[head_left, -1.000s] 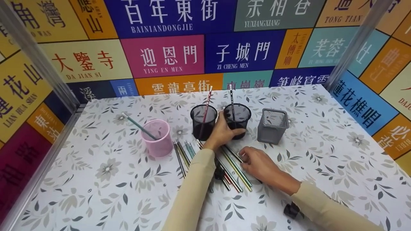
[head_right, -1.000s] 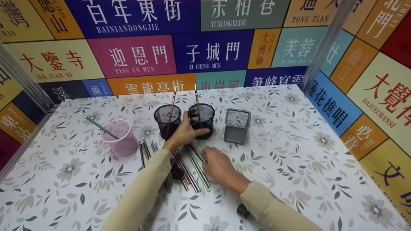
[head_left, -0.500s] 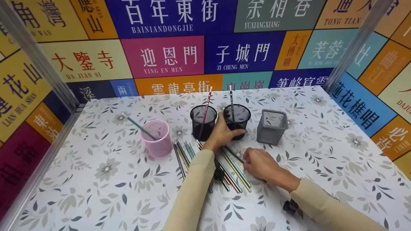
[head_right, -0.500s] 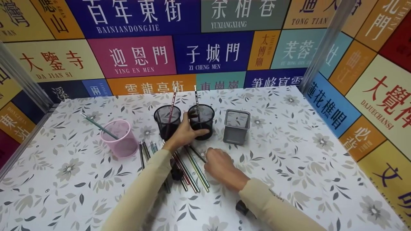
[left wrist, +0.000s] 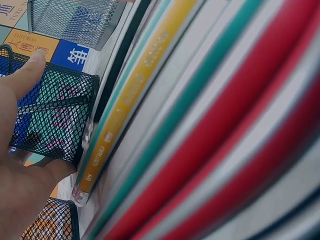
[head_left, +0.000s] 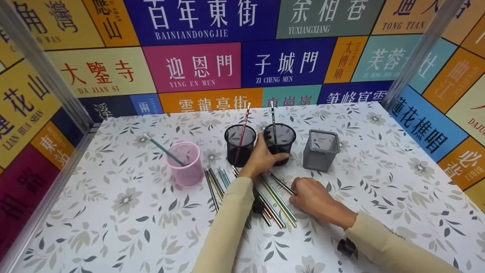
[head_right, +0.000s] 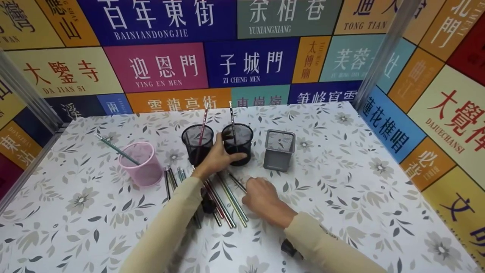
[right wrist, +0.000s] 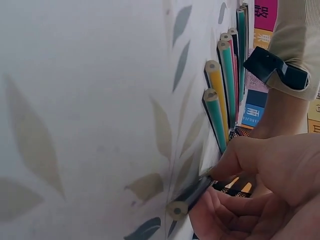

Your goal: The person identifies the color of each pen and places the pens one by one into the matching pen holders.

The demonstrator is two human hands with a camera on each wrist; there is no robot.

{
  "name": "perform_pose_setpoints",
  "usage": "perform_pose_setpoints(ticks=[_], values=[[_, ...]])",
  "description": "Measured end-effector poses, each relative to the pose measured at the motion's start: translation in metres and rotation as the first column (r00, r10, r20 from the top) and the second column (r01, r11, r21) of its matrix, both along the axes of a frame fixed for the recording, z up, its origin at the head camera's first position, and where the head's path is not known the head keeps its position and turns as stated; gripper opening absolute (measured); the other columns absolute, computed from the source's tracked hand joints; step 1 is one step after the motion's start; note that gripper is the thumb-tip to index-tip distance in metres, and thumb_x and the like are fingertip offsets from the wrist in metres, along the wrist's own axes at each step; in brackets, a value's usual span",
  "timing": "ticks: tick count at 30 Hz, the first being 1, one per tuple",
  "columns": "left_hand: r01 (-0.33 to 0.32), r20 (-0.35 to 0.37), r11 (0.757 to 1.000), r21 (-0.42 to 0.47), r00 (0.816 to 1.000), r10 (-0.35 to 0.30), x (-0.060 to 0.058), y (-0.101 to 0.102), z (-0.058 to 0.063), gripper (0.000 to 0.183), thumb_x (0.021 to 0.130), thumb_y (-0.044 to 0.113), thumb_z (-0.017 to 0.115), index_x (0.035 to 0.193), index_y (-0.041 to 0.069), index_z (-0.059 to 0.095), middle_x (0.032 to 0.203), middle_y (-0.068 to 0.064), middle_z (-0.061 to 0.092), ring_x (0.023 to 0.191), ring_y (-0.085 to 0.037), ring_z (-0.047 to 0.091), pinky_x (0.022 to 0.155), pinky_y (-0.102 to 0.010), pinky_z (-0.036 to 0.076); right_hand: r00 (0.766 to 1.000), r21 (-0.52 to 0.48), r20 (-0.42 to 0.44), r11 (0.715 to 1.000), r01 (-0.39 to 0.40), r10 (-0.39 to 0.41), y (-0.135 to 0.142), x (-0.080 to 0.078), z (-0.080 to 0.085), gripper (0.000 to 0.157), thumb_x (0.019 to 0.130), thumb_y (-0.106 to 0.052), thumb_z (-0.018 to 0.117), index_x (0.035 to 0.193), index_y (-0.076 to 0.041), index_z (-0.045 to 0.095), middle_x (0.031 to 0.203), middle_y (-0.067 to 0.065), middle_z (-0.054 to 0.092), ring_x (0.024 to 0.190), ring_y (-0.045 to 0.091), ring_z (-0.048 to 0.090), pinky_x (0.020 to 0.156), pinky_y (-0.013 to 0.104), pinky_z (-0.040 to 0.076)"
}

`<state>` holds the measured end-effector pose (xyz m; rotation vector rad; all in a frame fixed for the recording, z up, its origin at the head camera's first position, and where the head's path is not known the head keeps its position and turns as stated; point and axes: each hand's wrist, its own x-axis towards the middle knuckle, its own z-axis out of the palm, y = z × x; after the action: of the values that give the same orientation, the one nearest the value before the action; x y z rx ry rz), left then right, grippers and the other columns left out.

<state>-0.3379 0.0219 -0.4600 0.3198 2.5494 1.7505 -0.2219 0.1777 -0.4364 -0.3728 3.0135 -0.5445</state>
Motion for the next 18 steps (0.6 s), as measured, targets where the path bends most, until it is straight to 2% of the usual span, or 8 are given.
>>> perform_pose_setpoints(ticks=[5, 8, 11, 14, 18], values=[[0.004, 0.009, 1.000, 0.003, 1.000, -0.004, 0.001, -0.001, 0.001, 0.101, 0.077, 0.028, 0.087, 0.151, 0.011, 0.021, 0.149, -0.018, 0.049, 0.143, -0.027, 0.043, 0.123, -0.037, 0.030, 0.999, 0.016, 0.043, 1.000, -0.006, 0.005, 0.009, 0.003, 0.009, 0.017, 0.072, -0.005, 0.069, 0.088, -0.005, 0.065, 0.078, 0.005, 0.066, 0.074, 0.023, 0.062, 0.068, 0.043, 0.052], [0.005, 0.033, 1.000, 0.009, 0.999, -0.005, 0.002, -0.002, 0.003, 0.110, 0.077, 0.029, 0.086, 0.157, 0.008, 0.013, 0.157, -0.020, 0.039, 0.148, -0.028, 0.036, 0.126, -0.037, 0.025, 0.995, 0.049, 0.097, 0.999, -0.002, -0.003, 0.015, 0.005, 0.016, 0.020, 0.074, -0.008, 0.072, 0.093, -0.004, 0.066, 0.084, 0.009, 0.068, 0.077, 0.024, 0.063, 0.071, 0.044, 0.053], [0.005, 0.061, 1.000, 0.015, 0.998, -0.006, 0.003, -0.002, 0.003, 0.118, 0.079, 0.029, 0.085, 0.160, 0.006, 0.003, 0.164, -0.020, 0.027, 0.153, -0.028, 0.027, 0.127, -0.037, 0.019, 0.992, 0.079, 0.129, 0.997, -0.022, 0.012, 0.023, 0.006, 0.022, 0.015, 0.075, -0.009, 0.074, 0.088, -0.003, 0.069, 0.086, 0.010, 0.070, 0.076, 0.023, 0.062, 0.069, 0.041, 0.053], [0.002, 0.075, 1.000, 0.018, 0.997, -0.004, 0.004, -0.001, 0.003, 0.116, 0.079, 0.028, 0.085, 0.160, 0.008, 0.004, 0.163, -0.019, 0.029, 0.152, -0.029, 0.028, 0.127, -0.038, 0.020, 0.986, 0.077, 0.162, 0.996, -0.039, 0.026, 0.033, 0.007, 0.028, 0.012, 0.076, -0.009, 0.073, 0.086, -0.004, 0.070, 0.083, 0.006, 0.070, 0.074, 0.020, 0.059, 0.065, 0.036, 0.050], [0.001, 0.072, 1.000, 0.022, 0.997, -0.003, 0.002, 0.000, 0.004, 0.111, 0.078, 0.028, 0.085, 0.159, 0.010, 0.010, 0.159, -0.019, 0.037, 0.149, -0.029, 0.034, 0.126, -0.039, 0.023, 0.982, 0.032, 0.182, 0.998, -0.049, 0.042, 0.044, 0.004, 0.038, 0.015, 0.077, -0.008, 0.071, 0.092, -0.004, 0.069, 0.079, 0.004, 0.065, 0.071, 0.017, 0.056, 0.062, 0.032, 0.047]])
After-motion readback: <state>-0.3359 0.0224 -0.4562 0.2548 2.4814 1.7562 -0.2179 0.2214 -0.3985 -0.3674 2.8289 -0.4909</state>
